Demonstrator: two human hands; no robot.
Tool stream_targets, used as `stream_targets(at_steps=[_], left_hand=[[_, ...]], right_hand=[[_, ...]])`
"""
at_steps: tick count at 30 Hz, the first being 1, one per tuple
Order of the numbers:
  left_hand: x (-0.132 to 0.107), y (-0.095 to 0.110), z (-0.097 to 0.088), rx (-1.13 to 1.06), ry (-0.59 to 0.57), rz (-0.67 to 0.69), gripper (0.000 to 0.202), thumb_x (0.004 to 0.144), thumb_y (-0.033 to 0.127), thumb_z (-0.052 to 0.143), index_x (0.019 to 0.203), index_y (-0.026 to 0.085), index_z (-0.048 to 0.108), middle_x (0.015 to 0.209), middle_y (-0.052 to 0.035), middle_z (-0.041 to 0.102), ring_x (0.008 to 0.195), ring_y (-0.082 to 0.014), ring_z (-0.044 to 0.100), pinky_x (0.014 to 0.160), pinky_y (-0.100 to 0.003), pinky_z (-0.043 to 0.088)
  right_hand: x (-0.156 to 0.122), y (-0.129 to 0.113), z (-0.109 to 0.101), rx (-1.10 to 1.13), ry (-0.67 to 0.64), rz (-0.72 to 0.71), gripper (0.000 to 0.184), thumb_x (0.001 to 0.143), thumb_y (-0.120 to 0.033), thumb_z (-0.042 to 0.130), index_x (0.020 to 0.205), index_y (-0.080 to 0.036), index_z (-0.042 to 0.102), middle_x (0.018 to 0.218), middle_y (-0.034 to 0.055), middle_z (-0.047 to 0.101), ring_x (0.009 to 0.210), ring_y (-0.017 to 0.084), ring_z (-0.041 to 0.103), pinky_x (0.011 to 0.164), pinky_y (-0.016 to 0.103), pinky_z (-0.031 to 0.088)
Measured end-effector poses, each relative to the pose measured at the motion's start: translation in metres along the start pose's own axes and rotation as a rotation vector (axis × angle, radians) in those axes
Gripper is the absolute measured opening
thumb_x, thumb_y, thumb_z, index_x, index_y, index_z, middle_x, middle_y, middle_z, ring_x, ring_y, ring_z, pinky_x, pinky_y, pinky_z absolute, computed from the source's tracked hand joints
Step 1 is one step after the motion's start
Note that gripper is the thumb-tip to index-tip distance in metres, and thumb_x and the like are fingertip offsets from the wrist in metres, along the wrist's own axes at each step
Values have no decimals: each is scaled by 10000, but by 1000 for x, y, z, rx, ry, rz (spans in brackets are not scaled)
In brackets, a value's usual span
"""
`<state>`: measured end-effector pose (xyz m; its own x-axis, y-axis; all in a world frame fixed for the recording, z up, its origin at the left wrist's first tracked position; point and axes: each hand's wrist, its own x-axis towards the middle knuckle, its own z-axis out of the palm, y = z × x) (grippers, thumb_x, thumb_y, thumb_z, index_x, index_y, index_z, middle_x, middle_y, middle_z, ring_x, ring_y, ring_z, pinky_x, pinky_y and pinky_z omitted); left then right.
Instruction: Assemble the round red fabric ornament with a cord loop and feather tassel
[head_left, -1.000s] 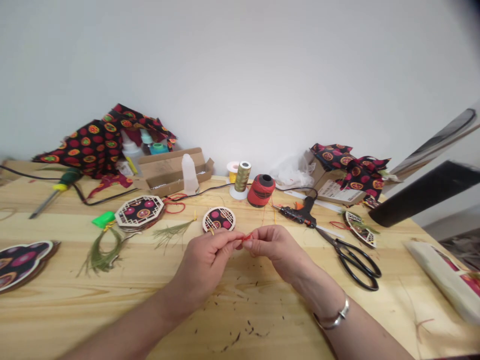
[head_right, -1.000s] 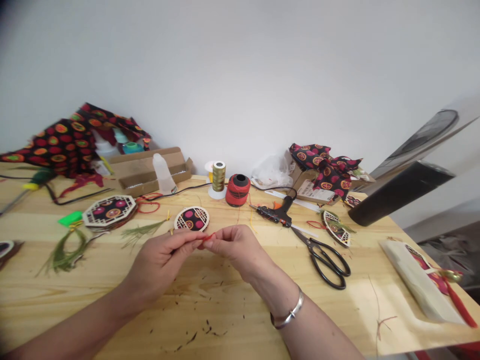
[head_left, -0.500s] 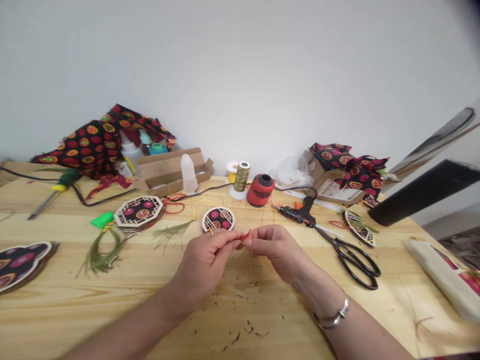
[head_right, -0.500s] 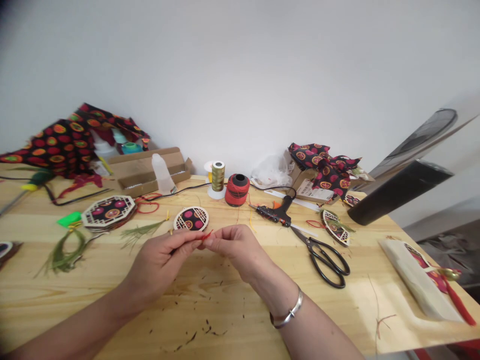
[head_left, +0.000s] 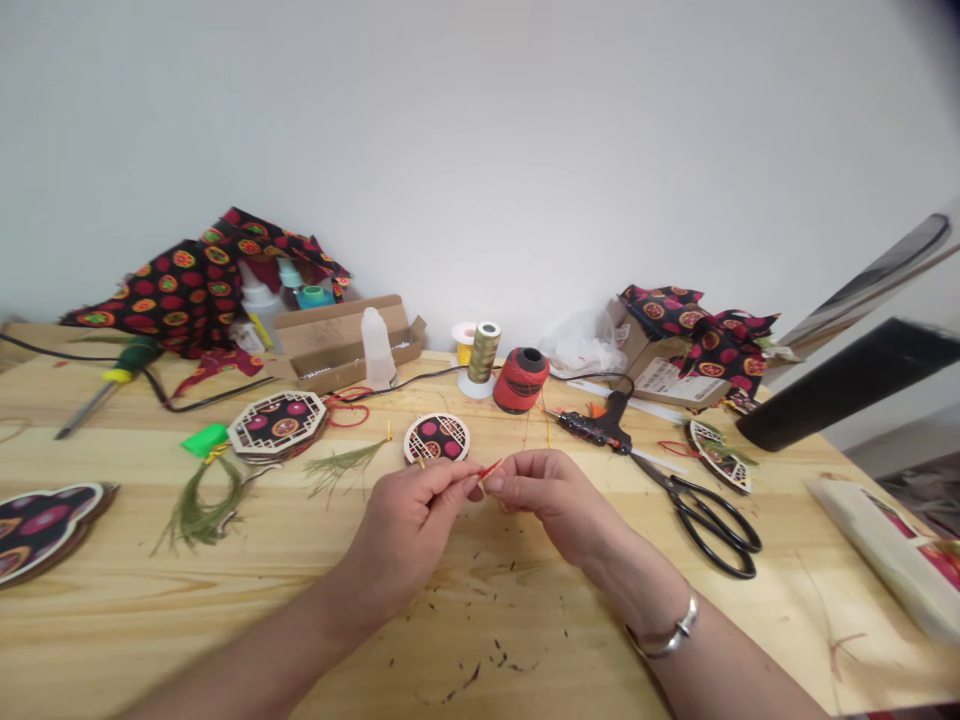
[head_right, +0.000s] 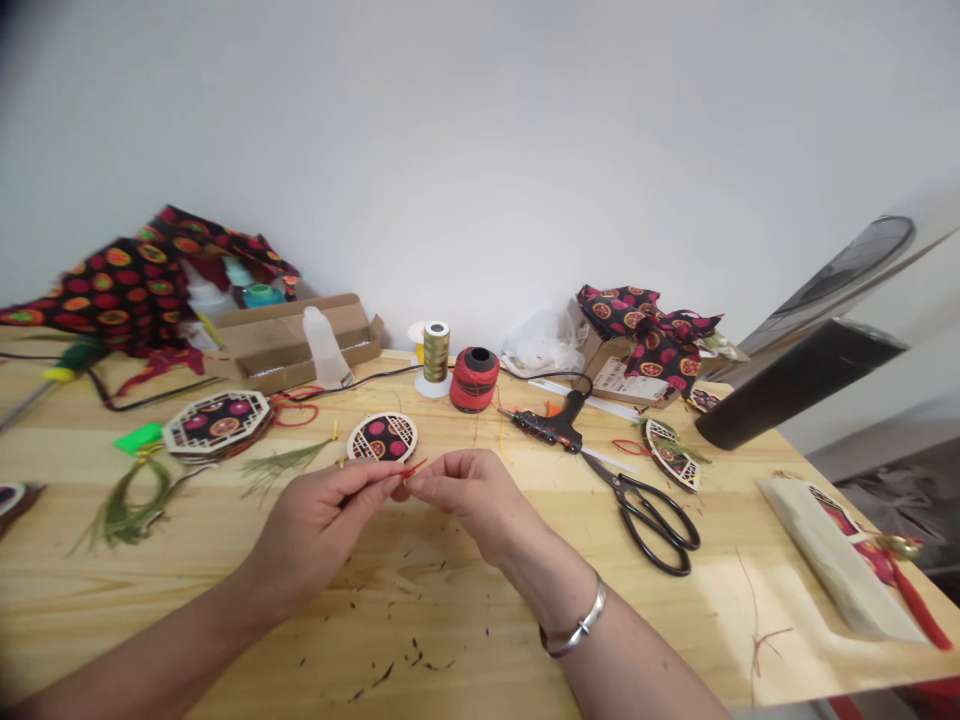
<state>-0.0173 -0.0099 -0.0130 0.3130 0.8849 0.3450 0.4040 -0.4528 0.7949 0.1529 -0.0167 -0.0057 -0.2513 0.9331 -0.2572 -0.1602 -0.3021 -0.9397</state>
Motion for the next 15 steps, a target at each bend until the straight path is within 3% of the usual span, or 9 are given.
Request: stream_targets(at_steps=[15], left_hand=[[3, 8, -2, -169, -33, -111, 168, 820, 186, 535, 773, 217, 693, 688, 32, 717, 643, -130, 658, 622, -210, 545]], right_hand=[[-3, -4, 5, -4, 13, 9, 222, 573, -343, 779, 631, -153, 680, 731, 45, 705, 726, 156, 599, 748, 294, 404]])
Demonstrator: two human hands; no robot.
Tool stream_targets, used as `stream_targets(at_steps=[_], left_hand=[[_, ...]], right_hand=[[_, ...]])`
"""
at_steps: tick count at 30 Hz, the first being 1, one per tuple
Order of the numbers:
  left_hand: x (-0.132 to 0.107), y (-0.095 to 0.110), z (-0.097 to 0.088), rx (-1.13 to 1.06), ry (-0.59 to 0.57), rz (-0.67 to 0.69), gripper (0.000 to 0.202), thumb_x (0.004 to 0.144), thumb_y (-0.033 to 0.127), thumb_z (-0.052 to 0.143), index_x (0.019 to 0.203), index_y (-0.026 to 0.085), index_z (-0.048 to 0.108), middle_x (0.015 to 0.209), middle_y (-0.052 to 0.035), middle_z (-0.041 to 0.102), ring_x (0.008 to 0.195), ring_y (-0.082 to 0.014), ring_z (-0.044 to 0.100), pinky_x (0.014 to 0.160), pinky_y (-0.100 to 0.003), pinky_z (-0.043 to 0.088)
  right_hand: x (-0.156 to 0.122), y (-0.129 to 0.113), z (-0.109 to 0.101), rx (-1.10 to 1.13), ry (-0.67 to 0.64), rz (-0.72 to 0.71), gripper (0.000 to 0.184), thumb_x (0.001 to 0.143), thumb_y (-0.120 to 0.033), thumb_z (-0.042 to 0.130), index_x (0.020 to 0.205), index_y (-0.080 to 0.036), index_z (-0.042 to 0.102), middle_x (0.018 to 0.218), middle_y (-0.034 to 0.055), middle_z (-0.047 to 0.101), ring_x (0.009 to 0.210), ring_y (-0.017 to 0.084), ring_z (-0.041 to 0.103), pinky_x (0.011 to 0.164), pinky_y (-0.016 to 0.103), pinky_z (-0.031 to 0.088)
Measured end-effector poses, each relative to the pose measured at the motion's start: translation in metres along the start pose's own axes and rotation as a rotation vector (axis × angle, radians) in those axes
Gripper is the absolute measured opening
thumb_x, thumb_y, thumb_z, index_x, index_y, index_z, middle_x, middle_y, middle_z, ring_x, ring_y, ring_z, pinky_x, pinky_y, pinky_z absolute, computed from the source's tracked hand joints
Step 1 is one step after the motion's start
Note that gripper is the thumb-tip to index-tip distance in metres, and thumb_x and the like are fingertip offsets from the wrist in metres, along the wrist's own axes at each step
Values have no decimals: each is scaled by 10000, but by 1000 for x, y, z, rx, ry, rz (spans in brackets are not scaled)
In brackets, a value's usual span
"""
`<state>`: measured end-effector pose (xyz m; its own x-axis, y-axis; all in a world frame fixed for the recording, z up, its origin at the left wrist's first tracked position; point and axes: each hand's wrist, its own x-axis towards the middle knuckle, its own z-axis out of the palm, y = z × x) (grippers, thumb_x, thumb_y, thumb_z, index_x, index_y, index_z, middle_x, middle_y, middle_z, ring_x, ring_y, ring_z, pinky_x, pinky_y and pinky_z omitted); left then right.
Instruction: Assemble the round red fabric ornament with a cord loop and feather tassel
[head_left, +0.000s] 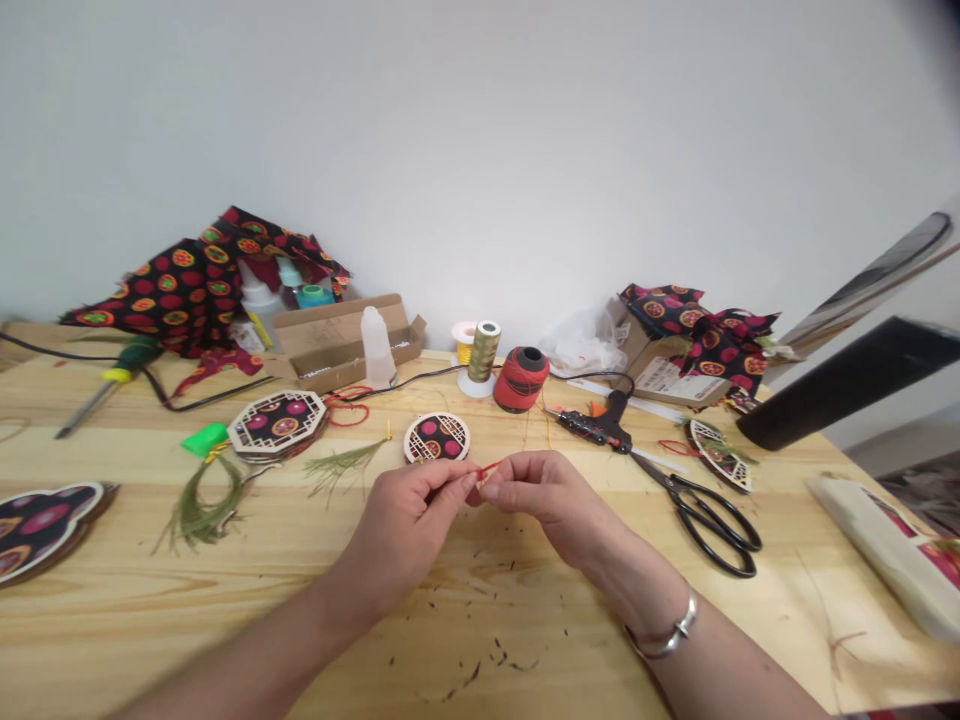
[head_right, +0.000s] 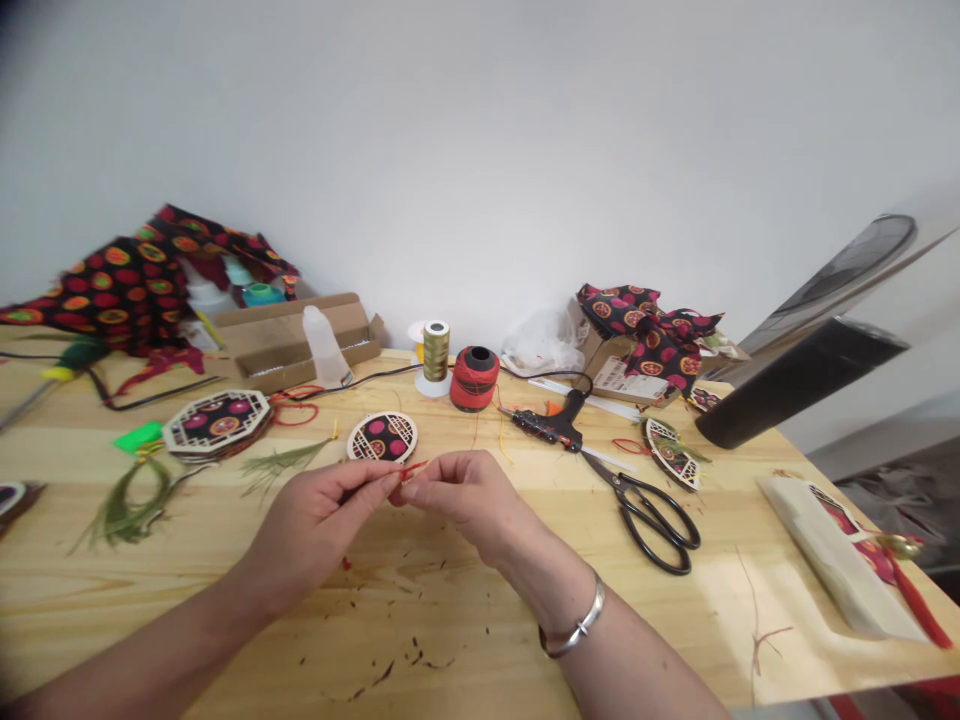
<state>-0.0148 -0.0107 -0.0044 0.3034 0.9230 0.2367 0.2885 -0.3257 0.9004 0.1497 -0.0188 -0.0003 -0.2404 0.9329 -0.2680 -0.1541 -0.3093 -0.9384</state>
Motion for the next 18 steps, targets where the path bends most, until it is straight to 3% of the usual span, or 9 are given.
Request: stream_targets(at_steps=[18], left_hand=[[-2, 0, 0, 34, 27, -11, 169, 807, 199, 546, 733, 222, 696, 641, 32, 699, 556, -129, 630, 552, -220, 549]], right_hand=[[0, 2, 0, -13, -10, -36, 232, 589, -352, 777, 635, -157, 661, 706, 22, 689, 675, 130, 583, 707, 277, 406]])
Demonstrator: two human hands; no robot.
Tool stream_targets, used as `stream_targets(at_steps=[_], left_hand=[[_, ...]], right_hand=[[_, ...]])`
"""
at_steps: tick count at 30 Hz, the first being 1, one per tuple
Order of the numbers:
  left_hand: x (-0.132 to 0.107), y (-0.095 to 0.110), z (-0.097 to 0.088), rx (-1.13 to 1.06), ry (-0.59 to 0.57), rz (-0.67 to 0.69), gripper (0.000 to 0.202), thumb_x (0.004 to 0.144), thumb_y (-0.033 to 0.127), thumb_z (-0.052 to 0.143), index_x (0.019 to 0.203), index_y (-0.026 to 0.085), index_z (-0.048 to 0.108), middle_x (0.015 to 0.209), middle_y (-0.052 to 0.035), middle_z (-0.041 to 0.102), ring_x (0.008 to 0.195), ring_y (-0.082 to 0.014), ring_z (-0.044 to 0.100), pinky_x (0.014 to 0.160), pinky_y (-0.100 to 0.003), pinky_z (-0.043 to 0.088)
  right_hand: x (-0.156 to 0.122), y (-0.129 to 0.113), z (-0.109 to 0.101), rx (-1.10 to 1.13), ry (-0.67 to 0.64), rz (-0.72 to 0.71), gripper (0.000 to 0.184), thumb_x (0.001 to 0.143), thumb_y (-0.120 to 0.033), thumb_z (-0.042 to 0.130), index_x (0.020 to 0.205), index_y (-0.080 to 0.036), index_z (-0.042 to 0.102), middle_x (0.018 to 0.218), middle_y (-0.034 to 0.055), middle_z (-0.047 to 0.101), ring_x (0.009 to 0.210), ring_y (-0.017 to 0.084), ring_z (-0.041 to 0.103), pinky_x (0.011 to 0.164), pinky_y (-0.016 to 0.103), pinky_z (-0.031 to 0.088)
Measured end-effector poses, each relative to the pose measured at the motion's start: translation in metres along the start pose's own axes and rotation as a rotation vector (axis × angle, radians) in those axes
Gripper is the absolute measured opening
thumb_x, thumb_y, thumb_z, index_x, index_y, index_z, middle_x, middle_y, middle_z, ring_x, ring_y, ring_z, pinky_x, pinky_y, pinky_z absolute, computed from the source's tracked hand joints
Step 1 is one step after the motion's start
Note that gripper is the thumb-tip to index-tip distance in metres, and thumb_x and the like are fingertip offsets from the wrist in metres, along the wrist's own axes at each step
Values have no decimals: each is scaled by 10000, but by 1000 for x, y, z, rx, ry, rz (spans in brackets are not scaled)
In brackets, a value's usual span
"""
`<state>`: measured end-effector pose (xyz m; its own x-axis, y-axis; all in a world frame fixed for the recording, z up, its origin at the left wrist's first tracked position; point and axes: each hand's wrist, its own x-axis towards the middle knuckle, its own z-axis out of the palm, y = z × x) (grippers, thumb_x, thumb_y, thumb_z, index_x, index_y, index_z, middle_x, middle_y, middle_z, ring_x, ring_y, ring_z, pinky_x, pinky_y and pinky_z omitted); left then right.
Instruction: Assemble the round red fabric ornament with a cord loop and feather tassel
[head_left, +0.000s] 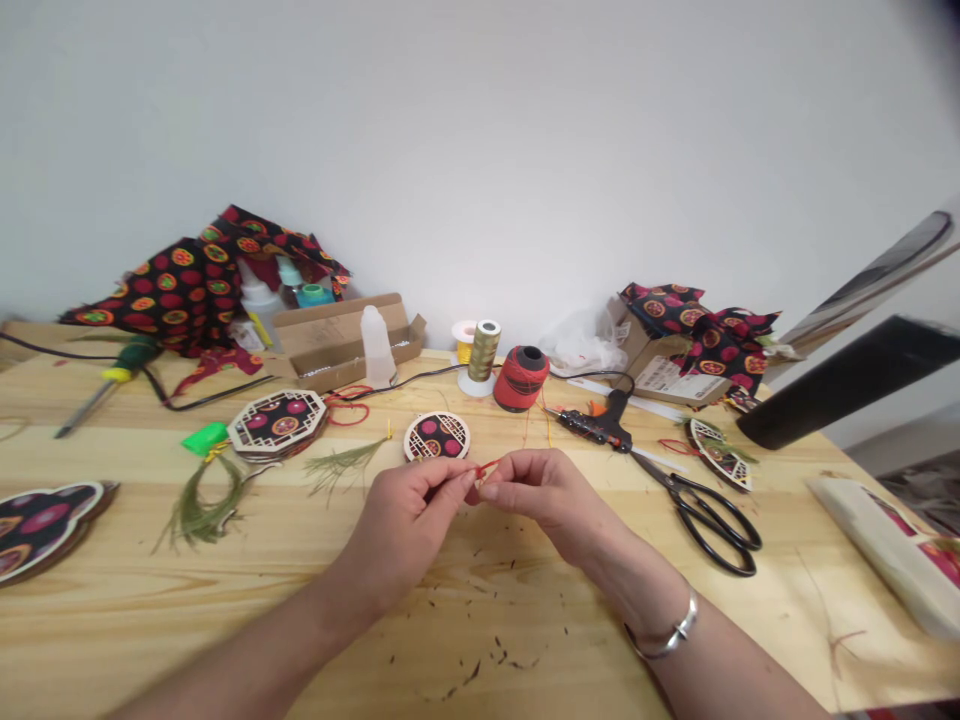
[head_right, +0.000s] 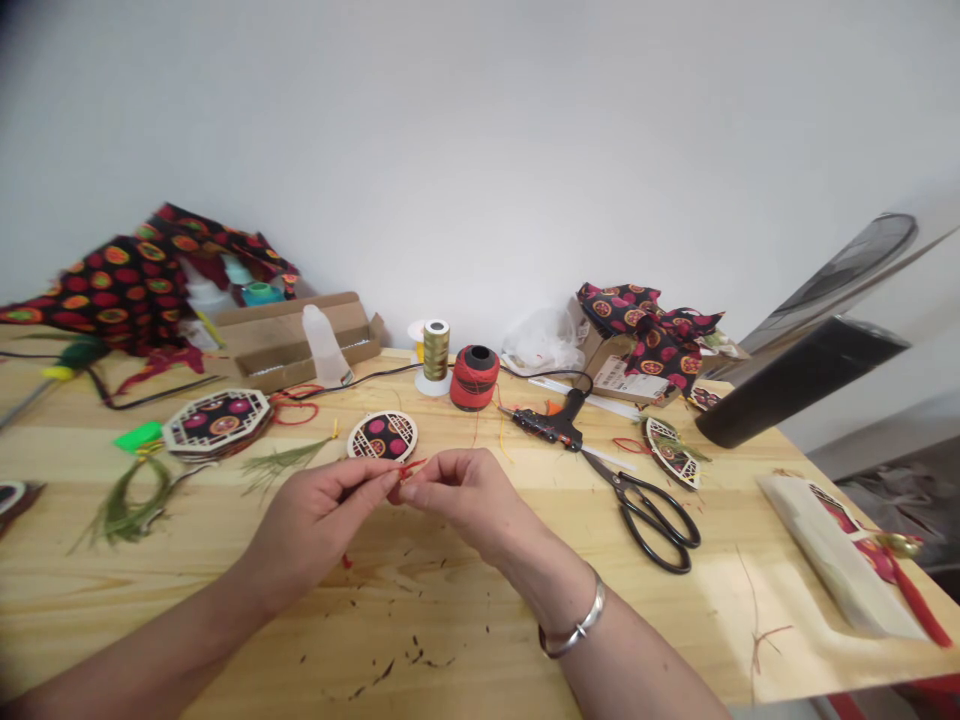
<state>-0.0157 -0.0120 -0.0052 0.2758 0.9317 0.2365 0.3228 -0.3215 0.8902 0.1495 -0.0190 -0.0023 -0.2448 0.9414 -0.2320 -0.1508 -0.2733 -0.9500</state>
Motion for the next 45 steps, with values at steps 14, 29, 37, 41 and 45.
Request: stream_targets(at_steps=[14, 29, 37, 41, 45], left_hand=[[-1, -3, 1, 57, -8, 78, 179, 818, 168, 529, 817, 214, 703, 703, 28, 726, 610, -120, 650, 583, -199, 530], [-1, -5, 2, 92, -22, 100, 198, 816, 152, 530, 865, 205, 714, 777, 19, 745, 661, -114, 653, 613, -184, 511], [0, -4, 1, 112, -24, 97, 214, 817, 163, 517, 878, 193, 719, 814, -8, 753, 697, -136, 671, 638, -210, 528], [-1, -4, 1, 112, -16, 97, 215, 815, 165, 519, 888, 183, 719, 812, -13, 754, 691, -137, 673, 637, -212, 531], [1, -5, 2, 110, -19, 92, 212, 811, 159, 521, 883, 183, 719, 796, -10, 753, 688, -138, 671, 629, -212, 531]], right_hand=[[0, 1, -2, -20, 1, 11, 203, 607, -332, 765, 649, -155, 676, 701, 24, 689, 664, 128, 574, 700, 283, 390], [0, -1, 0, -90, 47, 46, 213, 576, -327, 763, 622, -142, 666, 585, -14, 616, 561, 92, 471, 599, 258, 318], [2, 2, -2, -117, 40, 33, 196, 601, -320, 753, 636, -141, 681, 584, -17, 607, 546, 83, 444, 581, 252, 307], [2, 0, -2, -136, 43, 22, 203, 599, -326, 755, 642, -139, 691, 592, -14, 619, 551, 84, 456, 586, 251, 322], [2, 0, -2, -150, 41, 12, 202, 608, -332, 749, 650, -141, 699, 619, -1, 644, 564, 93, 482, 596, 255, 339]])
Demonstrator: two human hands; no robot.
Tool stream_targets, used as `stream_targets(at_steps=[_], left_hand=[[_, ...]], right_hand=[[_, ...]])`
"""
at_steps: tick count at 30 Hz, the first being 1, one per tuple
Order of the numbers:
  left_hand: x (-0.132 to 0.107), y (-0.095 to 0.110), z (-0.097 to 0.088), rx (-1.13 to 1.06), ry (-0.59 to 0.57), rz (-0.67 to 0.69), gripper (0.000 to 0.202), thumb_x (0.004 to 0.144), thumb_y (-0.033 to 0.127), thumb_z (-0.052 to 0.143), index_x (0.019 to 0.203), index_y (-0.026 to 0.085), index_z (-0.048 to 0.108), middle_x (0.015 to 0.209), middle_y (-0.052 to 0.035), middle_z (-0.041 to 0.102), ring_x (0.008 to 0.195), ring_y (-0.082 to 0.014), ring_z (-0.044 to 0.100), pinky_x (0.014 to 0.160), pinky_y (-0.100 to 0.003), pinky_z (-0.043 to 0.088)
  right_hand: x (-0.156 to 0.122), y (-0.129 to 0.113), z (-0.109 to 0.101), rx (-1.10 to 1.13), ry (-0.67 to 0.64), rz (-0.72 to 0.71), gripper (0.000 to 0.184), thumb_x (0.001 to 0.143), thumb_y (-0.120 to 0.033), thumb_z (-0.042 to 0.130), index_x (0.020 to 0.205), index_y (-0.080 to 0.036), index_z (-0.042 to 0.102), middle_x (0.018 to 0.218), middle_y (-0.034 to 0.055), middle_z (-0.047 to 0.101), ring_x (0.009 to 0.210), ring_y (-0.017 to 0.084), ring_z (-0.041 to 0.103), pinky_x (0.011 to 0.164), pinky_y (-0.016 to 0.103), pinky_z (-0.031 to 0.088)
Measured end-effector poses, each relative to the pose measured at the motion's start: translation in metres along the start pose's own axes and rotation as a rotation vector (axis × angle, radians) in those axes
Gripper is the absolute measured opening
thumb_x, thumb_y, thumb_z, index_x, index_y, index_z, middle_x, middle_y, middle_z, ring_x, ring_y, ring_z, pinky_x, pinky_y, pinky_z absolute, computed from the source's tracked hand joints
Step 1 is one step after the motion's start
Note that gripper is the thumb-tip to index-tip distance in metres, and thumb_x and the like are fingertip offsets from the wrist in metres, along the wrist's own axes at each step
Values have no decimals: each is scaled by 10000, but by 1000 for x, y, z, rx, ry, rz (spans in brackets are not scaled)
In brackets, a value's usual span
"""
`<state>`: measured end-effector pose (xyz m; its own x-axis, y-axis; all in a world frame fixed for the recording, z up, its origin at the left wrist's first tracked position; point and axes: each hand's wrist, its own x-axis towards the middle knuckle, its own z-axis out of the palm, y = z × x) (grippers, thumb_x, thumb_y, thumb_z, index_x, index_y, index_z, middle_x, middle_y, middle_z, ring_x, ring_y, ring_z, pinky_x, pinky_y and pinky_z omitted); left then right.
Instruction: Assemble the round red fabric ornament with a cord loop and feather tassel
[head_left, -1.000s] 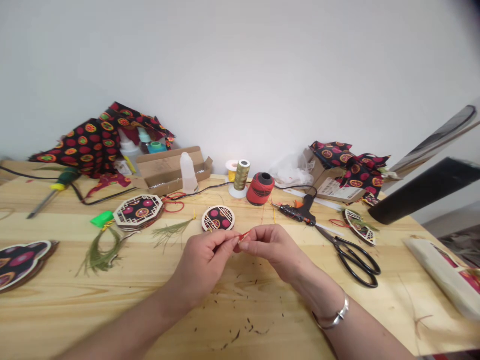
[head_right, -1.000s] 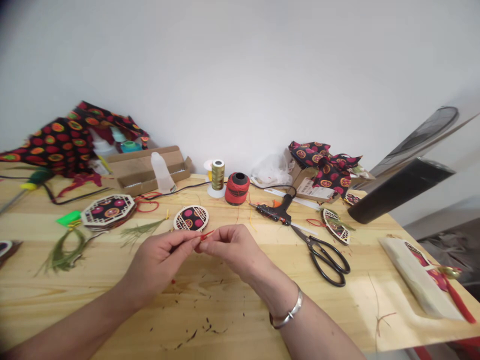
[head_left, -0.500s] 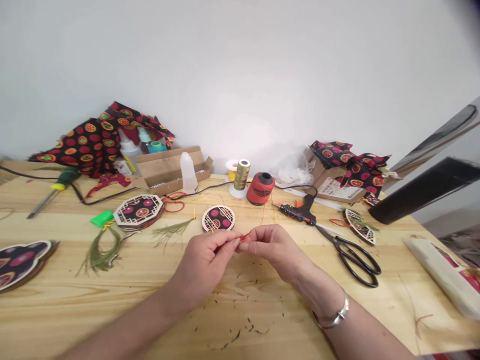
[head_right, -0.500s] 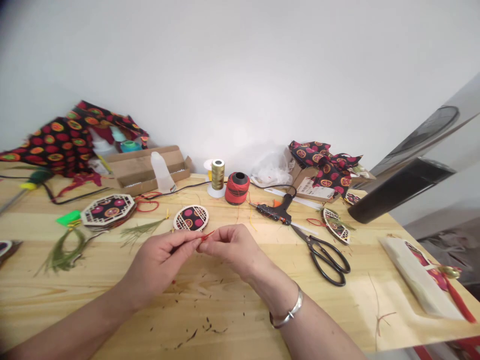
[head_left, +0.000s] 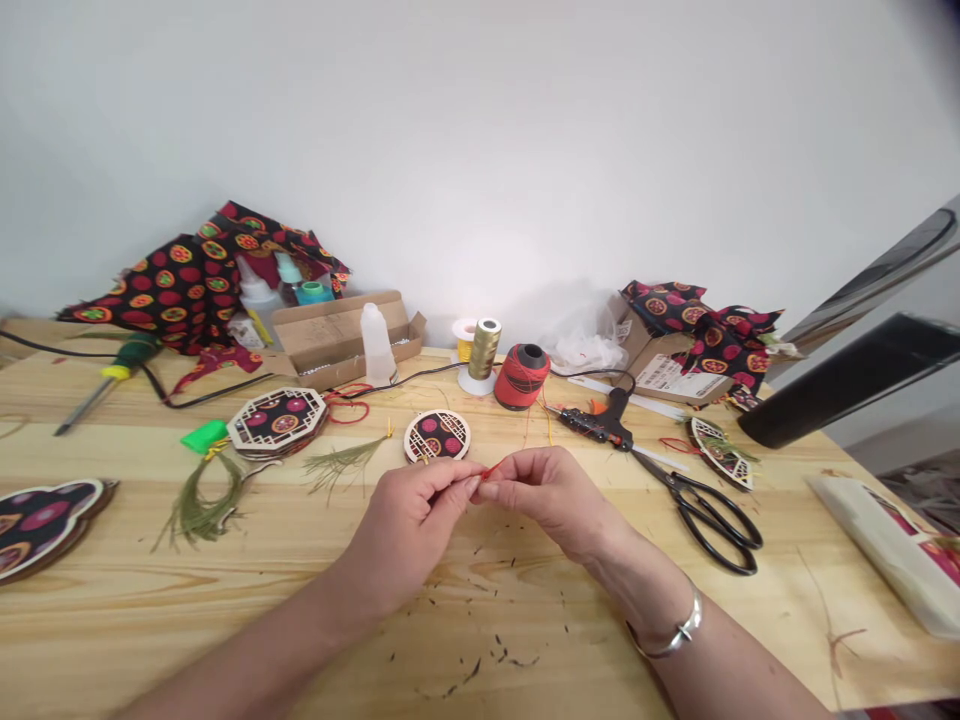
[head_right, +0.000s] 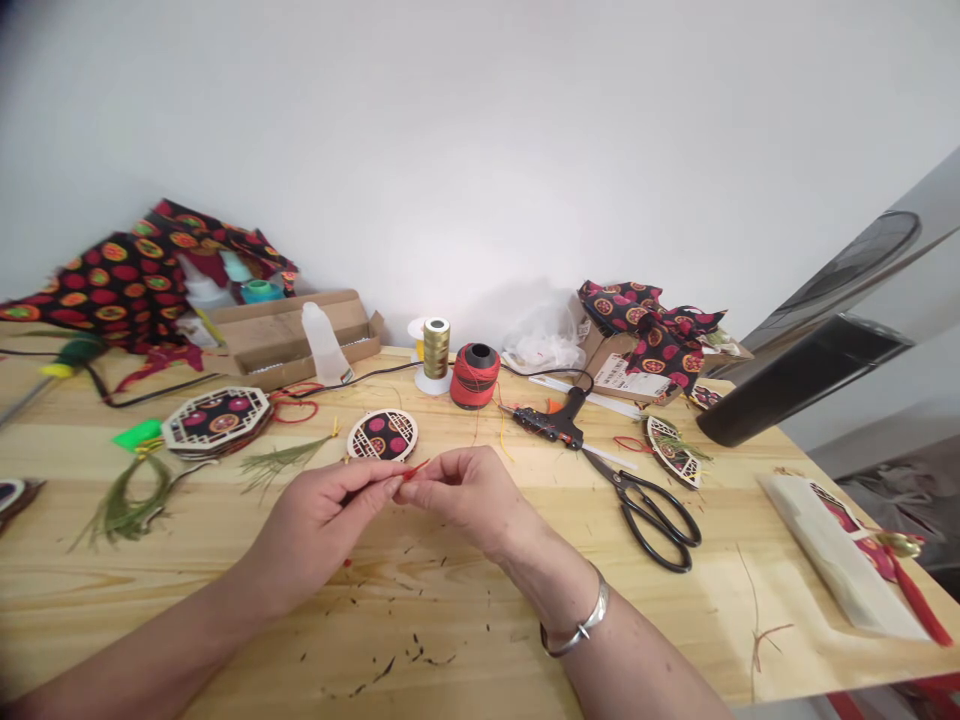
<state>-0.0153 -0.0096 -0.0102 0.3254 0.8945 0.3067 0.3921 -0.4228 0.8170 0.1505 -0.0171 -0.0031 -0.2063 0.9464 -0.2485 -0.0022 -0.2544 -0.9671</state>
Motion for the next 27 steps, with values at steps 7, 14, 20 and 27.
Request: stream_targets(at_steps=[7, 14, 20, 27], left_hand=[[-1, -2, 0, 13, -16, -6, 212, 822, 171, 518, 900, 198, 713, 819, -3, 751, 704, -133, 666, 640, -212, 525], [-2, -2, -1, 40, -14, 18, 207, 826, 163, 520, 911, 201, 705, 781, 17, 741, 672, -117, 652, 640, -208, 513], [-2, -1, -1, 39, -4, 22, 209, 825, 158, 515, 909, 189, 703, 781, 5, 740, 668, -125, 654, 638, -223, 516], [-3, -3, 0, 16, -5, -10, 219, 839, 181, 505, 943, 195, 697, 816, -16, 744, 705, -149, 664, 669, -260, 532]], right_hand=[[0, 2, -1, -15, -4, -9, 208, 624, -344, 738, 665, -143, 708, 625, 6, 652, 571, 97, 490, 596, 254, 343], [0, 0, 0, 4, 25, -5, 199, 628, -334, 732, 660, -139, 713, 623, 3, 649, 565, 85, 462, 598, 247, 335], [0, 0, -1, 26, 14, -16, 197, 635, -340, 731, 673, -147, 719, 670, 17, 679, 591, 96, 494, 628, 254, 355], [0, -1, 0, 53, -3, -18, 210, 635, -355, 732, 679, -150, 719, 703, 27, 699, 610, 104, 519, 650, 255, 371]])
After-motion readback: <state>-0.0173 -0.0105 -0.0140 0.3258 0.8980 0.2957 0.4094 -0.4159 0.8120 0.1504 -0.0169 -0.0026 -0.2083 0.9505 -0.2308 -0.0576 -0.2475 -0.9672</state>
